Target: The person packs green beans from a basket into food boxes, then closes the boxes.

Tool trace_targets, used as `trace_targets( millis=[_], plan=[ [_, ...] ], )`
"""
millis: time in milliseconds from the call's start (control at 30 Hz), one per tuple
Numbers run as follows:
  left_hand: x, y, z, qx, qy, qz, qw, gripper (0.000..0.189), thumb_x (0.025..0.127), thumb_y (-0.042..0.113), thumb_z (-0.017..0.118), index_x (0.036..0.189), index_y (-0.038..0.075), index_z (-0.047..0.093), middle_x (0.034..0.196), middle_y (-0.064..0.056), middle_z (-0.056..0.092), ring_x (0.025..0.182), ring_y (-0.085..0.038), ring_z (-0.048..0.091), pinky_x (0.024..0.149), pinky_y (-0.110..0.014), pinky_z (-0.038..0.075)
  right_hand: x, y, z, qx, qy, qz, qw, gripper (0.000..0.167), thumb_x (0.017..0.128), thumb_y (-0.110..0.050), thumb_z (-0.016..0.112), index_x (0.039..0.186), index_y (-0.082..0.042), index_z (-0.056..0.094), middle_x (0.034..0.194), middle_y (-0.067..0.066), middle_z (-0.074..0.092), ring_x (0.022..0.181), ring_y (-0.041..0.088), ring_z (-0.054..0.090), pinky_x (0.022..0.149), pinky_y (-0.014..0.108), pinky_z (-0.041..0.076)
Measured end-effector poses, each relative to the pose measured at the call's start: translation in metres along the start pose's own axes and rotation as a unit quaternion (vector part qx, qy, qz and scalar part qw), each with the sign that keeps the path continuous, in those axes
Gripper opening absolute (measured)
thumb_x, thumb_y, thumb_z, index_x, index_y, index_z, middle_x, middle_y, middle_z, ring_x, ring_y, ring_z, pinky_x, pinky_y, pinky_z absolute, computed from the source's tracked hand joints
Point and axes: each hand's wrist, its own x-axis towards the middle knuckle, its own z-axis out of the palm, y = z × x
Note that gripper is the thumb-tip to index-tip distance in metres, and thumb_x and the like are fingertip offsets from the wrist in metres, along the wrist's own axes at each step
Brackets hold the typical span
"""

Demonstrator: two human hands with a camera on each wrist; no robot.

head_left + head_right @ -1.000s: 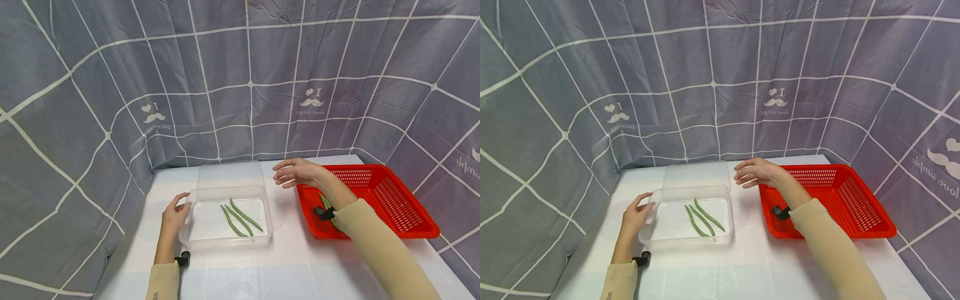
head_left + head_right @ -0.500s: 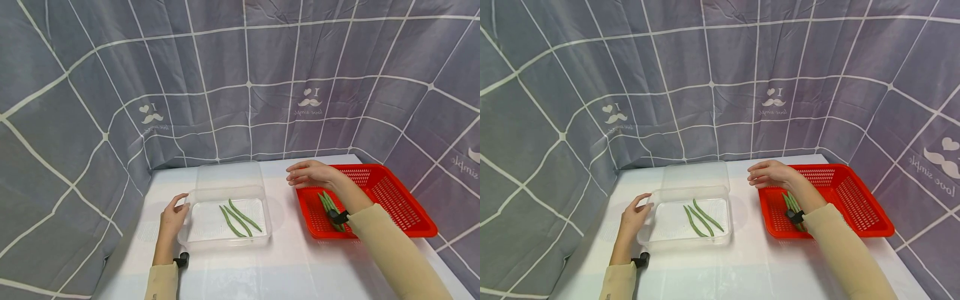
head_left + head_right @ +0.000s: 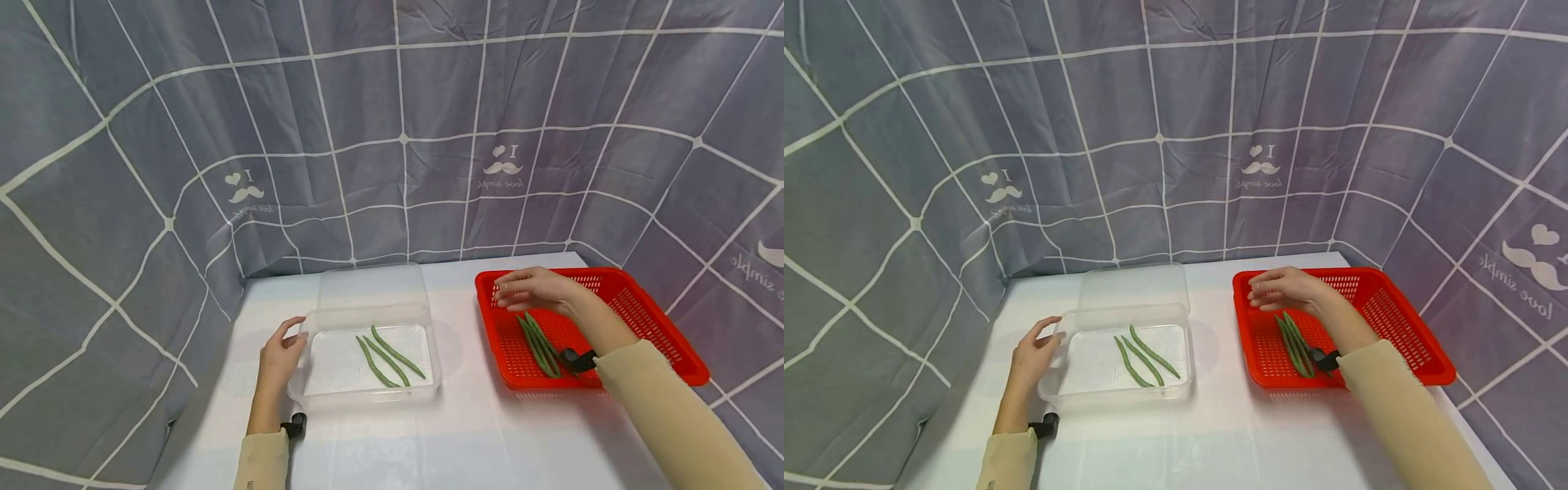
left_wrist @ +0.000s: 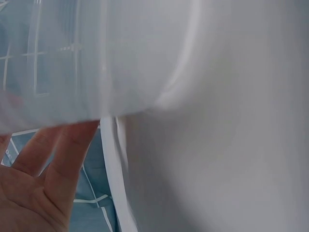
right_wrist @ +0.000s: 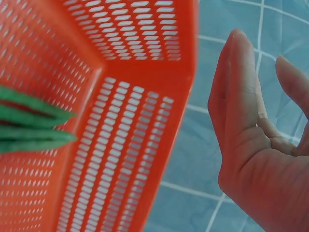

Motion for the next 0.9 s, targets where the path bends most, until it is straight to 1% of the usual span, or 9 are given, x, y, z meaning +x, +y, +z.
trace_targets(
  millis=[167, 333, 400, 533, 600, 767, 900],
  plan=[
    [0.0, -0.001, 0.0, 0.001, -0.002, -0.001, 1.0, 0.047, 0.102, 0.028, 0.056, 0.148, 0.032, 0.059, 0.142, -0.021, 0.069, 0.129, -0.04, 0.068, 0.082, -0.037, 0.055, -0.006, 0.011, -0.013, -0.003, 0.019, 0.021, 0.9996, 0.067, 0.107, -0.023, 0.063, 0.157, 0.012, 0.036, 0.112, 0.004, 0.078, 0.104, 0.019, 0.078, 0.094, 0.034, 0.062],
    [0.001, -0.001, 0.0, 0.004, 0.001, 0.002, 1.0, 0.047, 0.102, 0.027, 0.056, 0.148, 0.031, 0.059, 0.141, -0.022, 0.069, 0.127, -0.04, 0.069, 0.082, -0.038, 0.056, -0.012, 0.022, -0.026, -0.011, 0.019, 0.035, 0.9991, 0.065, 0.108, -0.022, 0.061, 0.157, 0.013, 0.035, 0.109, 0.002, 0.078, 0.104, 0.018, 0.078, 0.095, 0.037, 0.061],
    [0.001, -0.001, 0.0, 0.005, 0.003, 0.003, 1.0, 0.047, 0.101, 0.027, 0.055, 0.148, 0.031, 0.059, 0.141, -0.022, 0.069, 0.127, -0.04, 0.069, 0.082, -0.039, 0.056, -0.015, 0.025, -0.03, -0.021, 0.015, 0.035, 0.999, 0.066, 0.109, -0.022, 0.059, 0.157, 0.015, 0.034, 0.114, 0.004, 0.078, 0.105, 0.018, 0.078, 0.097, 0.038, 0.061],
    [0.001, -0.001, 0.0, 0.003, 0.004, 0.003, 1.0, 0.048, 0.101, 0.026, 0.055, 0.149, 0.031, 0.059, 0.142, -0.023, 0.068, 0.128, -0.04, 0.068, 0.085, -0.041, 0.057, -0.019, 0.03, -0.037, -0.038, 0.02, 0.042, 0.9982, 0.067, 0.109, -0.021, 0.058, 0.158, 0.016, 0.032, 0.122, 0.01, 0.077, 0.105, 0.018, 0.078, 0.096, 0.039, 0.061],
    [0.001, -0.001, 0.0, 0.001, 0.003, 0.001, 1.0, 0.047, 0.102, 0.027, 0.056, 0.149, 0.03, 0.059, 0.142, -0.023, 0.068, 0.128, -0.041, 0.068, 0.085, -0.042, 0.057, -0.019, 0.033, -0.042, -0.044, 0.022, 0.045, 0.9978, 0.065, 0.109, -0.02, 0.058, 0.157, 0.017, 0.033, 0.124, 0.012, 0.076, 0.104, 0.018, 0.079, 0.096, 0.039, 0.061],
    [0.002, -0.002, 0.0, -0.002, 0.004, 0.001, 1.0, 0.047, 0.102, 0.026, 0.056, 0.149, 0.03, 0.059, 0.142, -0.024, 0.068, 0.128, -0.041, 0.068, 0.083, -0.041, 0.057, -0.018, 0.039, -0.05, -0.047, 0.027, 0.059, 0.9967, 0.056, 0.108, -0.019, 0.059, 0.15, 0.016, 0.045, 0.115, 0.007, 0.079, 0.1, 0.017, 0.08, 0.091, 0.037, 0.063],
    [0.002, -0.002, 0.001, -0.001, 0.005, 0.002, 1.0, 0.048, 0.101, 0.026, 0.056, 0.148, 0.03, 0.059, 0.141, -0.023, 0.069, 0.127, -0.041, 0.069, 0.082, -0.04, 0.057, -0.018, 0.043, -0.057, -0.057, 0.027, 0.075, 0.9952, 0.052, 0.109, -0.018, 0.057, 0.147, 0.017, 0.048, 0.11, 0.005, 0.079, 0.094, 0.015, 0.08, 0.088, 0.036, 0.064]
  ],
)
